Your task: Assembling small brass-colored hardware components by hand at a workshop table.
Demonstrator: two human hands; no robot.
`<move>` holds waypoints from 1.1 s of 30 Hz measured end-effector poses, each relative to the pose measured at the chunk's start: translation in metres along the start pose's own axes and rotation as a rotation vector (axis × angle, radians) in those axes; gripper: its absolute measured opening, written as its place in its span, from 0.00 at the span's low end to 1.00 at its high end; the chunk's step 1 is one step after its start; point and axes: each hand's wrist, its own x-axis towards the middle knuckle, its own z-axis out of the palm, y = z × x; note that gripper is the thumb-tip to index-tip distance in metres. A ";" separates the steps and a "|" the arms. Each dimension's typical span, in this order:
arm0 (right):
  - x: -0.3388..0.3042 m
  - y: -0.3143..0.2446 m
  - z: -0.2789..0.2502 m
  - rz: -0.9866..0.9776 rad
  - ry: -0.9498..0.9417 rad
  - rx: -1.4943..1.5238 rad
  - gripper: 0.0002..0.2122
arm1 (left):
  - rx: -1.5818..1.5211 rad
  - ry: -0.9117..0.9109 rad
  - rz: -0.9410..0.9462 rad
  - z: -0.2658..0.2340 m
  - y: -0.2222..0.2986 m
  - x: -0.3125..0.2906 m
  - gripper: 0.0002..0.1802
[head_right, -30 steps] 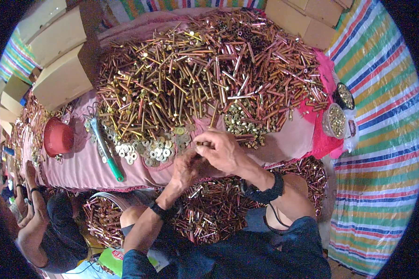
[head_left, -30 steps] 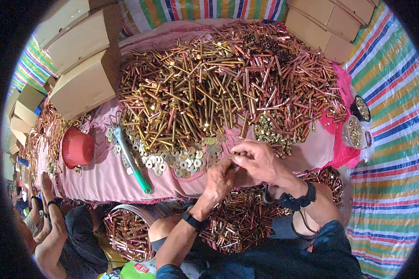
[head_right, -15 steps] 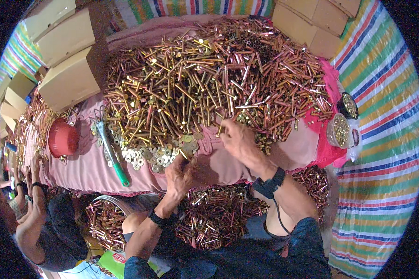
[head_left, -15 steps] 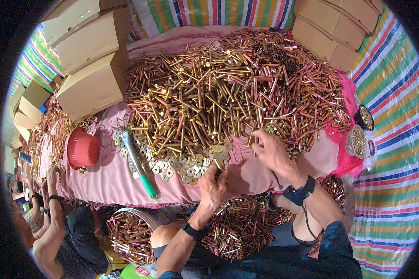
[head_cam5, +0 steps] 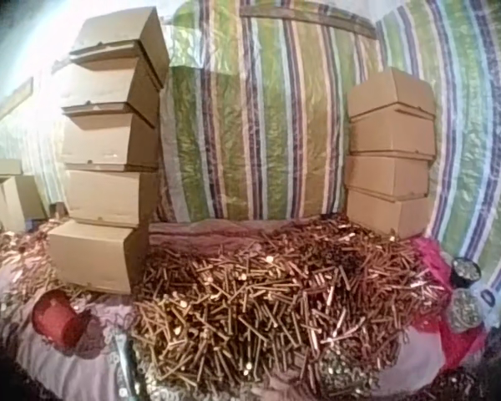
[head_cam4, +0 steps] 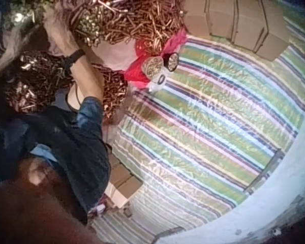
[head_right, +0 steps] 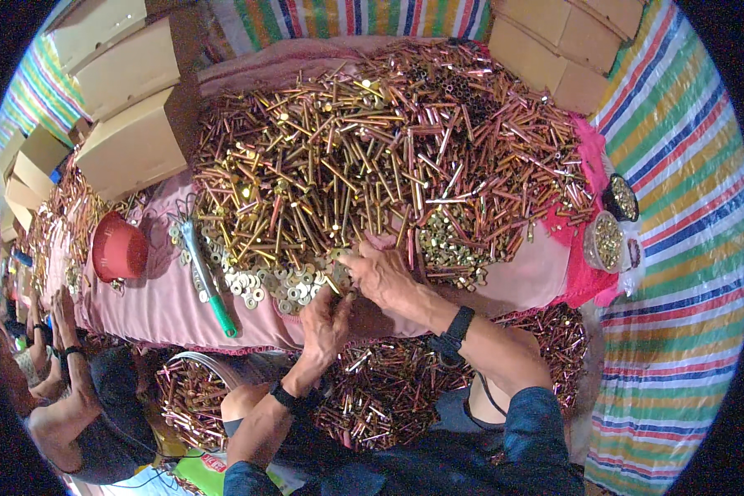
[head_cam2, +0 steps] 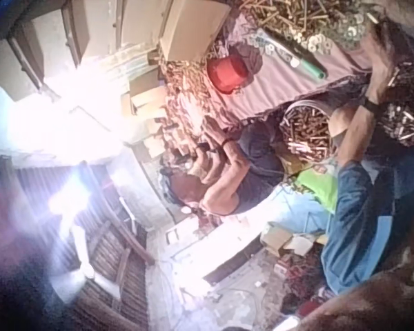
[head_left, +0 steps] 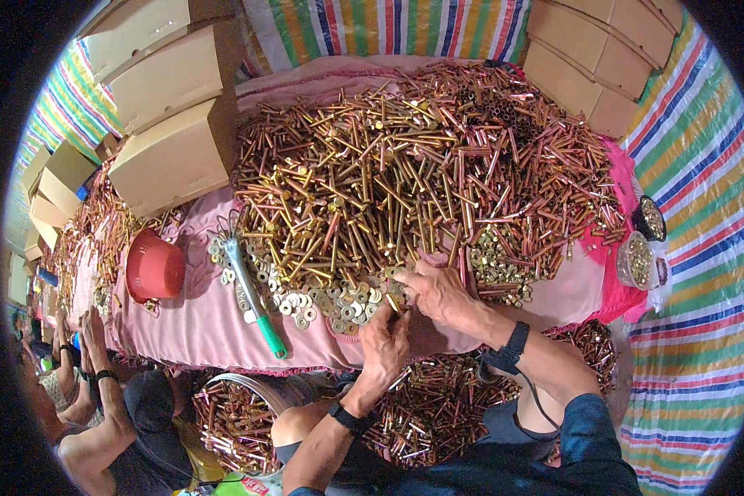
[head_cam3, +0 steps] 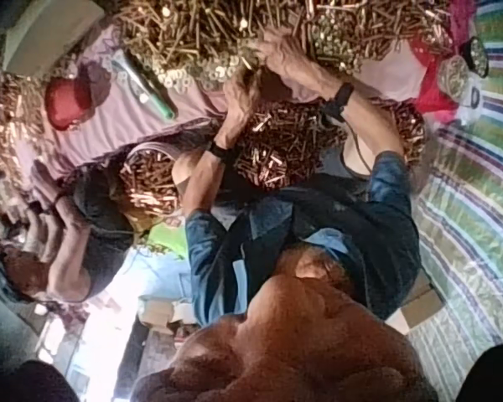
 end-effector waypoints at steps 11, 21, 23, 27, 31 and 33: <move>-0.011 0.015 0.006 -0.250 0.154 -0.041 0.09 | 0.024 0.051 -0.071 -0.005 -0.018 -0.003 0.08; -0.022 -0.006 -0.036 0.436 -0.102 1.239 0.09 | -0.006 -0.009 0.066 0.011 -0.009 -0.003 0.06; -0.026 -0.004 -0.032 0.436 -0.116 1.195 0.10 | 0.040 -0.030 0.108 0.014 -0.004 -0.004 0.06; -0.030 -0.011 -0.034 0.494 -0.108 1.176 0.11 | 0.086 -0.063 0.136 0.016 -0.006 -0.006 0.10; -0.036 -0.011 -0.040 0.527 -0.068 1.163 0.11 | 0.099 0.009 0.237 0.022 -0.005 -0.004 0.20; -0.040 -0.010 -0.043 0.531 -0.060 1.192 0.11 | 0.154 -0.008 0.213 0.023 -0.002 -0.004 0.23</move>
